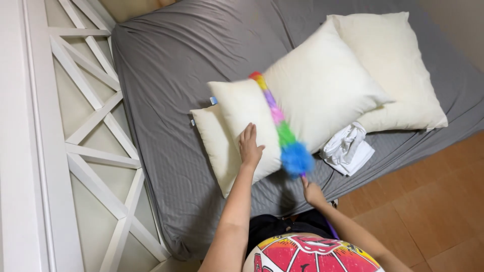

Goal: The person dusts a white pillow on a bed using a rainbow-colored feather duster. They then pick up a white pillowcase, turn it inside out, and insert the pillow into it, adjusting the fabric to fit the pillow.

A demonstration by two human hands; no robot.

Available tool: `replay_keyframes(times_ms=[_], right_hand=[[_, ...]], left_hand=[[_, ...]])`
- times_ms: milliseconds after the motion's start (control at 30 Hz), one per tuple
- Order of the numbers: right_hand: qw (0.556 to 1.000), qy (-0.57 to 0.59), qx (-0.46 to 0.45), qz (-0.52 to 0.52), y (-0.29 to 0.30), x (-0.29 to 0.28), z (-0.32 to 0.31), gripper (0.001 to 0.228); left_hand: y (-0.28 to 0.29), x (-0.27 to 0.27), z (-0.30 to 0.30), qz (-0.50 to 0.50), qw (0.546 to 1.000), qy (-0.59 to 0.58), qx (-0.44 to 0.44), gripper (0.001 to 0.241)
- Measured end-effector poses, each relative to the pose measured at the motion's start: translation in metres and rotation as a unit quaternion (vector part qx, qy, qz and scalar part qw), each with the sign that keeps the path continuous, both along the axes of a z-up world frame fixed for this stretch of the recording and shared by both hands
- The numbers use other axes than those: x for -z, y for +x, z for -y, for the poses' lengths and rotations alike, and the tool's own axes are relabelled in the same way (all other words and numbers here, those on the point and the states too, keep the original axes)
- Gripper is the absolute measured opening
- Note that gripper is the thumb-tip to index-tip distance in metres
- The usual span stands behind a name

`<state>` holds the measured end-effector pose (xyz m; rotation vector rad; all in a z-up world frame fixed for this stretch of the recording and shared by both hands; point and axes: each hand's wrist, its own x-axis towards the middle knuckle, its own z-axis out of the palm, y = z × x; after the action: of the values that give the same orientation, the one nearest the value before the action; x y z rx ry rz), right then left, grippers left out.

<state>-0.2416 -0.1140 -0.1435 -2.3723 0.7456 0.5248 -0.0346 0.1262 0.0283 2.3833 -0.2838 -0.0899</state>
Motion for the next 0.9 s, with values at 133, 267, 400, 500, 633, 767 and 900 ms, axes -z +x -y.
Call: replay_keyframes(times_ms=[133, 267, 400, 500, 633, 767, 900], right_hand=[[0.988, 0.029, 0.012, 0.149, 0.041, -0.088, 0.000, 0.065], [0.882, -0.178, -0.076, 0.429, 0.134, -0.217, 0.052, 0.057], [0.620, 0.319, -0.026, 0.716, 0.154, -0.485, 0.011, 0.055], [0.475, 0.335, -0.023, 0.813, 0.174, -0.501, 0.033, 0.054], [0.788, 0.229, -0.042, 0.570, 0.170, -0.366, -0.030, 0.058], [0.992, 0.020, -0.060, 0.108, 0.030, -0.081, -0.022, 0.071], [0.994, 0.020, -0.067, 0.082, 0.014, -0.058, -0.005, 0.075]], left_hand=[[0.003, 0.046, -0.012, -0.011, 0.997, 0.075, -0.022, 0.098], [0.013, 0.062, -0.018, 0.035, 0.999, -0.032, 0.013, 0.095], [0.008, 0.062, -0.023, 0.045, 0.995, -0.090, 0.005, 0.086], [-0.001, 0.056, -0.026, 0.029, 0.996, -0.086, -0.018, 0.083], [0.000, 0.081, -0.028, 0.044, 0.993, -0.112, -0.018, 0.077], [0.015, 0.124, -0.035, -0.089, 0.912, -0.358, -0.178, 0.050], [0.001, 0.071, -0.041, -0.026, 0.974, -0.210, -0.084, 0.055]])
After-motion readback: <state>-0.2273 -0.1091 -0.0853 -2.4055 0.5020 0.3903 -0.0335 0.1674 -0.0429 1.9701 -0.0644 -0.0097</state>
